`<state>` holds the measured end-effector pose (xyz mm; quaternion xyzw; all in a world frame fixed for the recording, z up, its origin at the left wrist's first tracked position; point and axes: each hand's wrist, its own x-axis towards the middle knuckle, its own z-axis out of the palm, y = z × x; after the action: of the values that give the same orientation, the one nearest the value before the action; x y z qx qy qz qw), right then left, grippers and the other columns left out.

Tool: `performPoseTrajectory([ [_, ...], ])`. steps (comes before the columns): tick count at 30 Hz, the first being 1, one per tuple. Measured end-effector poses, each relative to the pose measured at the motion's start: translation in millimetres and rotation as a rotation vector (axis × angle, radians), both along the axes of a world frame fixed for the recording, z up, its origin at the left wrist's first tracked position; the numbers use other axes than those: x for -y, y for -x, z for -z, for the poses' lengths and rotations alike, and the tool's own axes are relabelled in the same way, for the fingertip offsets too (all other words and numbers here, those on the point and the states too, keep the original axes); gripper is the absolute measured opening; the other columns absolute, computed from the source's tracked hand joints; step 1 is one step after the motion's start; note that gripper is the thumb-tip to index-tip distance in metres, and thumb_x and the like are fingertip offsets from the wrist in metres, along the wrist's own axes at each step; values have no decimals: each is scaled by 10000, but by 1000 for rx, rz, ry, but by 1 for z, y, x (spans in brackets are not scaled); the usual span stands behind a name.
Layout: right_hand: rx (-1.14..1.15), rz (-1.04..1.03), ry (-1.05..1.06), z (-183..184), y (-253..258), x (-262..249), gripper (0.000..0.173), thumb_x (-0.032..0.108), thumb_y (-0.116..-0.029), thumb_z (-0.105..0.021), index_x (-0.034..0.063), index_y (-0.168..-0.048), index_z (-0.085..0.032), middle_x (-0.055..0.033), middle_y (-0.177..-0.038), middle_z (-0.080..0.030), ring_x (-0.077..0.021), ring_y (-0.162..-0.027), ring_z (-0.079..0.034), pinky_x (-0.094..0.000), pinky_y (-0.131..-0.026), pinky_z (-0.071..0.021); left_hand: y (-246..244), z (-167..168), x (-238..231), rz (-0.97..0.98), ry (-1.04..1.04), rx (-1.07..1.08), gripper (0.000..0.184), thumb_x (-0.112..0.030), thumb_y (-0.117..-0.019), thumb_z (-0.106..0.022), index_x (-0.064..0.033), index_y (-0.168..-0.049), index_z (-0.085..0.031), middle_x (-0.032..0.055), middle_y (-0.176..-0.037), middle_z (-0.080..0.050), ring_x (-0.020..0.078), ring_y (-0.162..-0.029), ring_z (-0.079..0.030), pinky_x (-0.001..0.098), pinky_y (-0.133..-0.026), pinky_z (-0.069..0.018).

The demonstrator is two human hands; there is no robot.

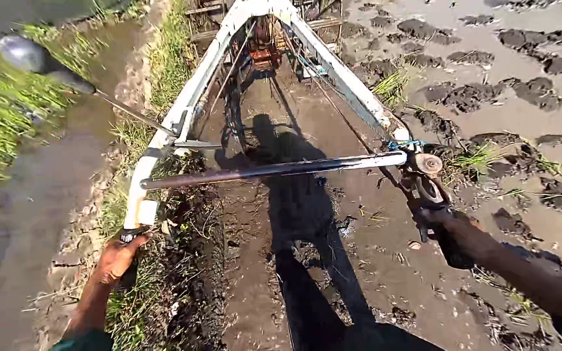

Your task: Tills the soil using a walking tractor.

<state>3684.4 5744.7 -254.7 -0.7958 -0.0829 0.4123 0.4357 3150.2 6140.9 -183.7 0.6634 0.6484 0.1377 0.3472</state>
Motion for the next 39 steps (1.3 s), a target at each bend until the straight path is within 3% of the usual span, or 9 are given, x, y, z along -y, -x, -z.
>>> performPoseTrajectory([
  [1, 19, 44, 30, -7, -13, -14, 419, 303, -1054, -497, 12, -1355, -506, -97, -1048, -624, -153, -855, -626, -368, -745, -546, -12, 2, -14, -1, 68, 103, 346, -111, -949, -601, -9, -1277, -555, 18, -1050, -653, 44, -866, -649, 269, -755, -576],
  [5, 47, 95, 70, -1, -69, -65, 390, 324, -1064, -430, 64, -1338, -529, -63, -1015, -673, -149, -846, -670, -367, -716, -568, -40, 23, -84, 48, 345, 359, 365, -230, -797, -586, -167, -1157, -594, -90, -993, -723, 47, -907, -704, 304, -764, -616],
  [8, 59, 49, 38, 17, -117, -96, 441, 317, -1042, -384, 69, -1387, -504, -54, -1030, -695, -142, -874, -691, -352, -742, -582, -77, 27, -121, 16, 461, 415, 497, -261, -752, -622, -142, -1233, -588, -33, -1075, -733, 101, -967, -714, 326, -780, -622],
  [10, 47, 52, 5, 24, -146, -126, 426, 291, -1019, -388, 61, -1364, -485, -46, -1018, -674, -128, -868, -678, -330, -741, -577, -107, 21, -143, -26, 431, 370, 479, -185, -866, -576, -41, -1320, -524, 43, -1113, -675, 133, -963, -672, 339, -791, -586],
  [15, 59, 123, 18, 23, -206, -200, 317, 230, -1062, -400, 34, -1283, -513, -40, -982, -610, -98, -822, -627, -300, -723, -553, -175, 15, -206, -31, 492, 320, 273, -137, -961, -536, -40, -1216, -542, 30, -884, -670, 135, -756, -680, 322, -690, -597],
  [19, 69, 125, 8, 32, -256, -250, 294, 277, -1078, -438, 48, -1205, -572, -30, -899, -600, -91, -742, -591, -293, -689, -528, -226, 11, -247, -12, 444, 244, 347, -74, -940, -632, -6, -1265, -532, 66, -964, -646, 136, -793, -652, 329, -720, -579],
  [24, 97, 127, 17, 50, -321, -305, 399, 398, -1029, -532, 60, -1231, -596, -89, -1006, -619, -172, -829, -592, -419, -759, -521, -290, 18, -308, -40, 358, 195, 314, -10, -924, -644, 20, -1222, -550, 90, -912, -660, 155, -717, -662, 329, -652, -588],
  [30, 109, 94, 20, 65, -386, -383, 369, 414, -1028, -531, 77, -1151, -619, -48, -896, -614, -134, -731, -583, -369, -678, -517, -362, 16, -377, -161, 339, 117, 311, -16, -953, -617, 18, -1250, -531, 101, -920, -641, 162, -714, -645, 346, -642, -576],
  [39, -15, 44, -52, 59, -477, -509, 425, 286, -1027, -380, 12, -1314, -532, -112, -1066, -691, -173, -900, -695, -358, -764, -579, -458, 22, -493, -176, 354, 146, 333, 0, -943, -611, 48, -1262, -529, 125, -985, -650, 178, -811, -665, 358, -733, -586],
])
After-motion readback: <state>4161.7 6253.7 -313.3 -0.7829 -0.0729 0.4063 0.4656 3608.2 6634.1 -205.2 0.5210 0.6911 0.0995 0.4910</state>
